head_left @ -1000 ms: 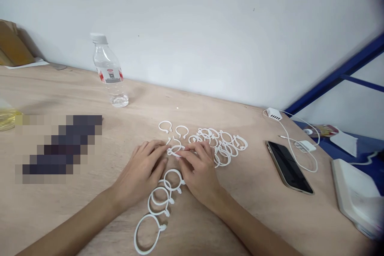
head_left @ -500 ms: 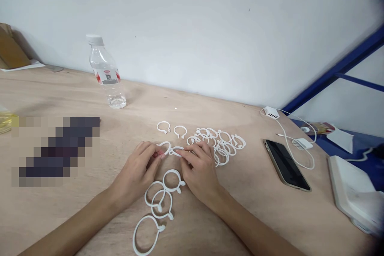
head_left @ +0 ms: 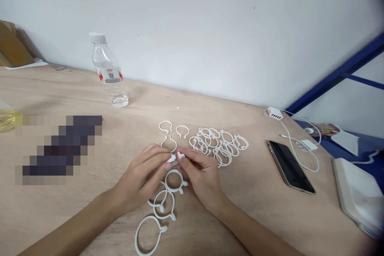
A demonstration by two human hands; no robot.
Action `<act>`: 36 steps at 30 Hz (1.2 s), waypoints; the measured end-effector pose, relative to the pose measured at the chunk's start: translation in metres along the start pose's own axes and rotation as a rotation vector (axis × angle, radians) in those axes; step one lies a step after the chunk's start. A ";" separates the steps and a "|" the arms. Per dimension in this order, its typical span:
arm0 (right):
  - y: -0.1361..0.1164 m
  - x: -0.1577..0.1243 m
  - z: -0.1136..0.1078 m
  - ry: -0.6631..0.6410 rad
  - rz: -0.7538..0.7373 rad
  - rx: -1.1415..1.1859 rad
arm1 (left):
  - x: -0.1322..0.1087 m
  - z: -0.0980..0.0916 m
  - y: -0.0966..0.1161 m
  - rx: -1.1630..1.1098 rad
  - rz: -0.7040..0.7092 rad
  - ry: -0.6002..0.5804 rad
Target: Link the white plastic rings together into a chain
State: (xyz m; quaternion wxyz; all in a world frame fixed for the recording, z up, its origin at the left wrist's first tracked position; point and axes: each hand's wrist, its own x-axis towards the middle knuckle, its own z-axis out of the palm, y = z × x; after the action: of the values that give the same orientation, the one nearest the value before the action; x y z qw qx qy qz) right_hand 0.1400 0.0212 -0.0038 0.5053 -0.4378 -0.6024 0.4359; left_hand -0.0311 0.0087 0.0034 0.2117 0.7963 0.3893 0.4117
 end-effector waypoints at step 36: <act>-0.004 -0.008 -0.003 -0.199 -0.027 -0.013 | -0.006 0.004 -0.009 0.150 -0.075 -0.005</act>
State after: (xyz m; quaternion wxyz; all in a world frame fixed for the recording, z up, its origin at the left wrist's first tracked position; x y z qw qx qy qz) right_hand 0.1432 0.0125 -0.0017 0.4458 -0.3874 -0.6583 0.4667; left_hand -0.0342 0.0088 -0.0074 0.1676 0.7957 0.4483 0.3711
